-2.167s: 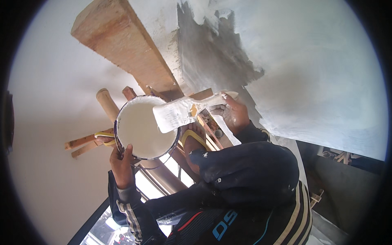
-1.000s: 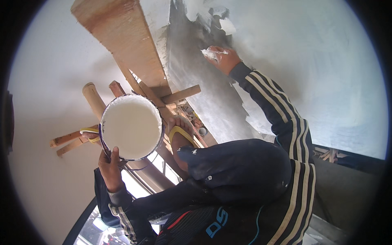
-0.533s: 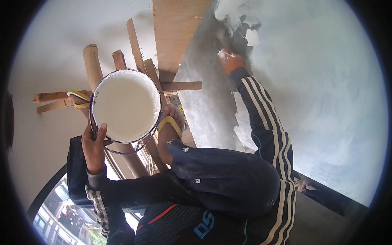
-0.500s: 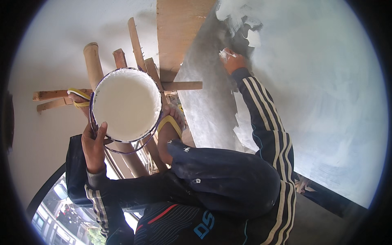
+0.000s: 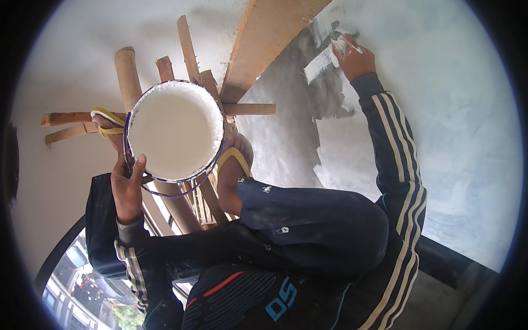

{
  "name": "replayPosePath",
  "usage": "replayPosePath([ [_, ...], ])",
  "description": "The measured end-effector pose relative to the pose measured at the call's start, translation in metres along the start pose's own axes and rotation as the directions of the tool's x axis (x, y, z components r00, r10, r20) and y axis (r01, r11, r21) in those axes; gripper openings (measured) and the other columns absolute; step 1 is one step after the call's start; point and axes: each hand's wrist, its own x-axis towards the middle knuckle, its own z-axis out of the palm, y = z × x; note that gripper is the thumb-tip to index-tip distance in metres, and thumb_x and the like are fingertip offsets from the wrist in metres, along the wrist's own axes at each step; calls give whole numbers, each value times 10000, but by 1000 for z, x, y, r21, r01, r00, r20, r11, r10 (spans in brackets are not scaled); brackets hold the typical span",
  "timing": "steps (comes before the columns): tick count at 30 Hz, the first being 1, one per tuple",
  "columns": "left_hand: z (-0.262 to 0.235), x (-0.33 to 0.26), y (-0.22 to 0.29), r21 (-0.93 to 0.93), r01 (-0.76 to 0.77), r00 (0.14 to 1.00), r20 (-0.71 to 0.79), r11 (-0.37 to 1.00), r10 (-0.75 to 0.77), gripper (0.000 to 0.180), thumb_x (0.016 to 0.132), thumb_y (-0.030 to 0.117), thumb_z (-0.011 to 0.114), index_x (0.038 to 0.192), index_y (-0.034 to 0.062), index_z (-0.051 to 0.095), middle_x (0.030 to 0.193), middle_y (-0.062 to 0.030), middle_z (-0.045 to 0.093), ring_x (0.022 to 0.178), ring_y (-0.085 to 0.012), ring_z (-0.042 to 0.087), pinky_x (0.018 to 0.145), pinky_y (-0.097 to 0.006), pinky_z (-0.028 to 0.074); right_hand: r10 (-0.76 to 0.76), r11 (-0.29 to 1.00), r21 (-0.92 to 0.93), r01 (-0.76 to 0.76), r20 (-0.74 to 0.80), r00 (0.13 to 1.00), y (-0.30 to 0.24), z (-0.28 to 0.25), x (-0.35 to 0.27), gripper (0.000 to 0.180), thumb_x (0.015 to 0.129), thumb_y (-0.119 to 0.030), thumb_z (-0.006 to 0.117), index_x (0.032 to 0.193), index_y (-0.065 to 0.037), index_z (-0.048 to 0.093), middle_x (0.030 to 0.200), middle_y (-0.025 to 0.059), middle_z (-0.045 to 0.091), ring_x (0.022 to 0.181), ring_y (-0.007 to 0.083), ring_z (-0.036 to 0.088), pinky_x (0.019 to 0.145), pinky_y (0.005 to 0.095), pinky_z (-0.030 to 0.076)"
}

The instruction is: The person applies white plaster to a wall using a trowel and a bucket. They repeatedly scoop plaster from the bucket and spread it onto the wall surface, working on a section near a window.

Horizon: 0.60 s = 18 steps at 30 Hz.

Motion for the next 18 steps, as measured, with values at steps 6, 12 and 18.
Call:
replayPosePath([
  [6, -4, -3, -2, -2, -6, 999, -39, 1000, 6, 336, 874, 297, 597, 873, -37, 554, 671, -40, 556, 590, -50, 478, 518, -205, 396, -211, 977, -24, 212, -258, 943, 11, -60, 21, 228, 836, -280, 578, 944, -80, 597, 885, 75, 631, 712, 236, 630, 602, 321, 515],
  [12, -1, -2, 4, 102, -87, 996, -18, 991, 89, 341, 888, 285, 570, 952, -49, 561, 716, -49, 568, 650, -68, 501, 561, -215, 431, -466, 877, -166, 451, -63, 883, -13, -39, -9, 436, 769, -173, 576, 1199, -203, 515, 1119, 68, 543, 962, 267, 576, 616, 334, 540],
  [18, 4, -14, 5, -63, -77, 997, 7, 995, 77, 350, 903, 262, 545, 1068, -45, 508, 924, -81, 582, 786, -124, 565, 651, -267, 525, -533, 833, -58, 550, 180, 827, -65, 31, -23, 315, 784, -223, 551, 1090, -171, 500, 954, 111, 524, 830, 258, 572, 567, 323, 517],
])
